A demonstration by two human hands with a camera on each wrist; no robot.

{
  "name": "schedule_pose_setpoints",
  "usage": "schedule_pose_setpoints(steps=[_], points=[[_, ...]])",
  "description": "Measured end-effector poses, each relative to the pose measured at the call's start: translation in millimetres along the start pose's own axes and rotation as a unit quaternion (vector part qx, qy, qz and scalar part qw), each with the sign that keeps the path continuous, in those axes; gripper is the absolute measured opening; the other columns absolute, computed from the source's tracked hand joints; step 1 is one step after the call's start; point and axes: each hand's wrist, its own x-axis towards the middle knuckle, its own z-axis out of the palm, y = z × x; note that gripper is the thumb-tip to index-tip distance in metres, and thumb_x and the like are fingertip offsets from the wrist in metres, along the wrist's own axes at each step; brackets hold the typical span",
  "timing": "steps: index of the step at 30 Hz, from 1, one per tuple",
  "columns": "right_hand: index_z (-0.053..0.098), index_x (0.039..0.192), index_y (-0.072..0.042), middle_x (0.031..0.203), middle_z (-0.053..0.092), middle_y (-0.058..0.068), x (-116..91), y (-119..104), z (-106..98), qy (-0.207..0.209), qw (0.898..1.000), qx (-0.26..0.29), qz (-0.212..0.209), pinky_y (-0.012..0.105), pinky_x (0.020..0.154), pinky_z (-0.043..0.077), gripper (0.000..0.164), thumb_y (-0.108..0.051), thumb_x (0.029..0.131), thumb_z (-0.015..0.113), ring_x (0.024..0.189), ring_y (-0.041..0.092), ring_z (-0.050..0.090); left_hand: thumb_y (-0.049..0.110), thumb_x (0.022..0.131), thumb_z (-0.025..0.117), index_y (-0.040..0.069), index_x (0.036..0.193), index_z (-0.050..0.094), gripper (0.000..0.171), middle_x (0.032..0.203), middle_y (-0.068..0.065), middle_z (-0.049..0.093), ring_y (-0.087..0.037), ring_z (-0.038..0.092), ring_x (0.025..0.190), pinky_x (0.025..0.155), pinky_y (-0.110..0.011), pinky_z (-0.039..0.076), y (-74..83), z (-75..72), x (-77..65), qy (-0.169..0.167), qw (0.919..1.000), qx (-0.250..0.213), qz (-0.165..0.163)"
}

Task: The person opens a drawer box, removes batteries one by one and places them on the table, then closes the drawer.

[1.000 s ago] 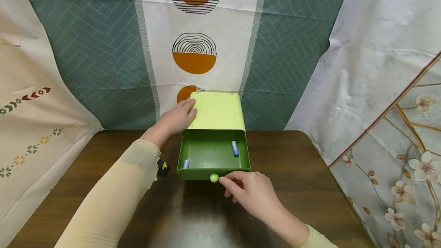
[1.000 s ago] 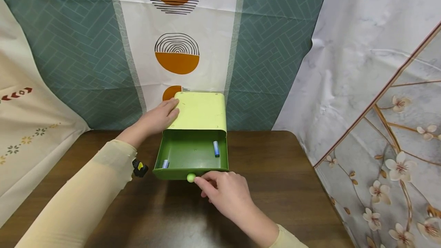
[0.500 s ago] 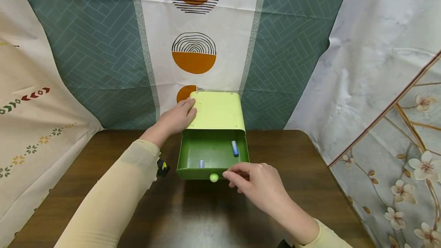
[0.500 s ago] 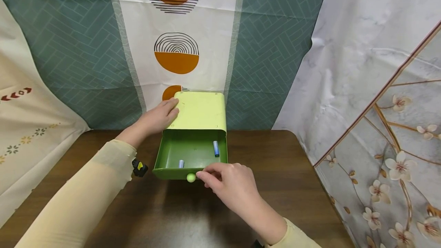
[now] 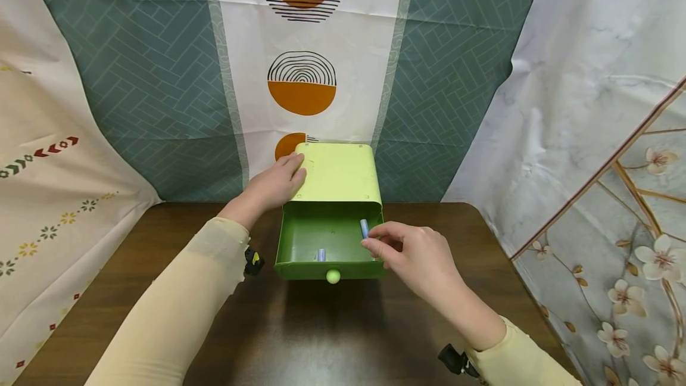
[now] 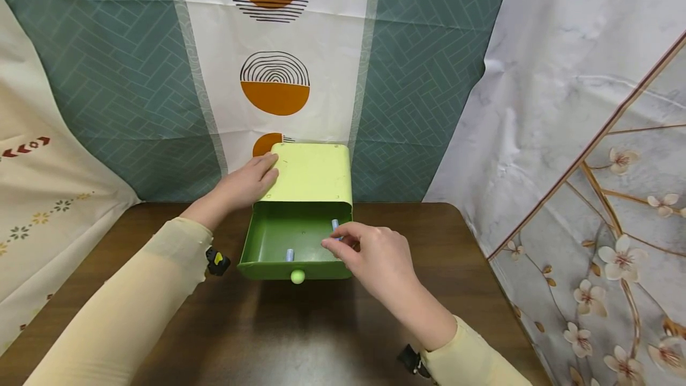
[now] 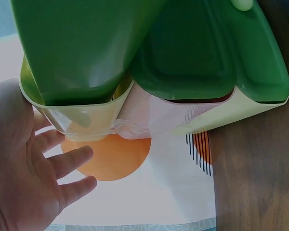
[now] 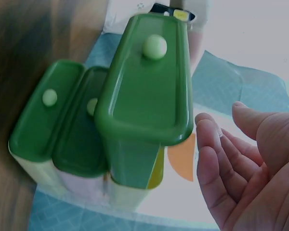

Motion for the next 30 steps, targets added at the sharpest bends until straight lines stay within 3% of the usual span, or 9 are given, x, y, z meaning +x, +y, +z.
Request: schedule_pose_setpoints(steps=[4, 9, 17, 30], points=[[0.085, 0.111, -0.023, 0.074, 0.072, -0.018, 9.9, 7.9, -5.1, 0.005, 1.0, -0.013, 0.0, 0.036, 0.066, 0.049, 0.019, -0.036, 0.097, 0.087, 0.064, -0.002, 0.064, 0.044, 0.12, 0.026, 0.01, 0.178, 0.018, 0.068, 0.184, -0.016, 0.012, -0.037, 0.012, 0.169, 0.133, -0.058, 0.019, -0.2, 0.2, 0.0, -0.001, 1.0, 0.001, 0.001], [0.085, 0.115, -0.019, 0.086, 0.077, -0.017, 20.8, 18.3, -6.7, 0.005, 0.999, -0.036, 0.001, 0.037, 0.07, 0.053, 0.027, -0.036, 0.094, 0.09, 0.076, 0.003, 0.069, 0.043, 0.12, 0.026, 0.011, 0.178, 0.018, 0.067, 0.184, -0.015, 0.012, -0.036, 0.013, 0.169, 0.133, -0.057, 0.02, -0.5, -0.1, 1.0, 0.0, 1.0, 0.002, -0.001], [0.083, 0.126, -0.019, 0.1, 0.08, -0.016, 32.7, 28.7, -5.3, -0.033, 0.997, -0.067, 0.01, 0.042, 0.077, 0.056, 0.04, -0.039, 0.092, 0.091, 0.087, 0.007, 0.074, 0.042, 0.12, 0.028, 0.011, 0.178, 0.018, 0.067, 0.184, -0.015, 0.012, -0.035, 0.013, 0.169, 0.133, -0.057, 0.019, 1.6, -1.0, 1.1, -0.001, 1.0, 0.0, -0.001], [0.081, 0.132, -0.018, 0.119, 0.077, -0.003, 45.4, 32.7, 4.1, -0.094, 0.981, -0.159, -0.06, 0.034, 0.066, 0.054, 0.047, -0.037, 0.091, 0.093, 0.092, 0.014, 0.072, 0.043, 0.121, 0.027, 0.012, 0.179, 0.017, 0.067, 0.185, -0.014, 0.01, -0.036, 0.012, 0.169, 0.133, -0.058, 0.019, -0.2, 0.0, 0.5, -0.004, 1.0, -0.004, -0.005]])
